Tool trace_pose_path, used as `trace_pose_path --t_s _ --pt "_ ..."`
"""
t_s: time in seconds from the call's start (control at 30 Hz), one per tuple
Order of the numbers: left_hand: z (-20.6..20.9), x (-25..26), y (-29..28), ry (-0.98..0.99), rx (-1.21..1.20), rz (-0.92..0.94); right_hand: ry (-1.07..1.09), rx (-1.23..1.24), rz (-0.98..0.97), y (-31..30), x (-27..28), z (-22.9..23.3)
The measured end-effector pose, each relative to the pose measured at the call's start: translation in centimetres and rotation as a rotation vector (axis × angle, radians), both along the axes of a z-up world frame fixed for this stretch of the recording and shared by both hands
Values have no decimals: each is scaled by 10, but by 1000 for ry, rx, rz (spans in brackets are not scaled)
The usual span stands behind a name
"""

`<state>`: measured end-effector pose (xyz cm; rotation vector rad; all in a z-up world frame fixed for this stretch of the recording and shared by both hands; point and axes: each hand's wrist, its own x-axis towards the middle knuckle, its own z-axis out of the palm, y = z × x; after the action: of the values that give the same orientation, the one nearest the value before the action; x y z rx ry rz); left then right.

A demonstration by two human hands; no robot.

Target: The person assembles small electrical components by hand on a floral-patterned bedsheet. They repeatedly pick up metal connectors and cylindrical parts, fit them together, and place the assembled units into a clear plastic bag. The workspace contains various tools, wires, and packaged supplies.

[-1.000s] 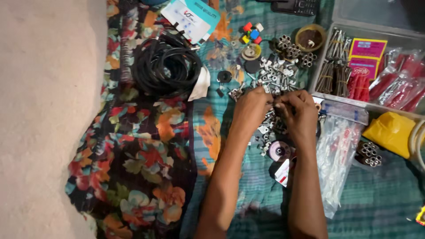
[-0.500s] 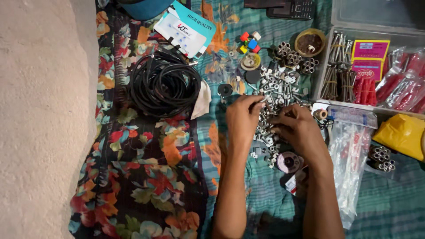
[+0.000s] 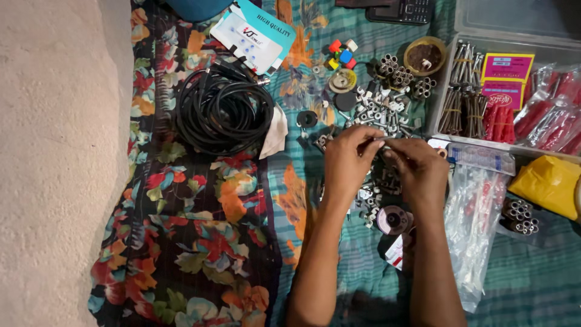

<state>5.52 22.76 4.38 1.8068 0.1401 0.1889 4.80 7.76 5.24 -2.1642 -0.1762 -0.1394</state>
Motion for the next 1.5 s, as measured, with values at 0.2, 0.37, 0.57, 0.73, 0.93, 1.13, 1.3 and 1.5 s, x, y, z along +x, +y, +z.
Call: trace_pose_path --t_s 0.2,0.37,0.57,0.73,0.93,1.13,1.3,1.5 --pt "0 -1 0 -91 117 -45 115 67 -92 12 0 0" --pt "1 0 -1 0 72 -85 148 308 -88 11 0 -2" --pt "-1 -2 4 -55 6 -69 209 486 -5 6 2 -11" --pt "-3 -3 9 232 -177 43 128 196 -56 10 4 -6" --pt "-13 -2 18 91 -73 108 -127 -197 61 27 7 -11" --pt "-13 -1 15 105 -103 134 -163 -269 122 28 10 -11" --pt "-6 -3 16 69 -54 110 -117 -236 122 27 10 -7" --pt "0 -2 14 112 -99 92 -18 -206 68 24 9 -7"
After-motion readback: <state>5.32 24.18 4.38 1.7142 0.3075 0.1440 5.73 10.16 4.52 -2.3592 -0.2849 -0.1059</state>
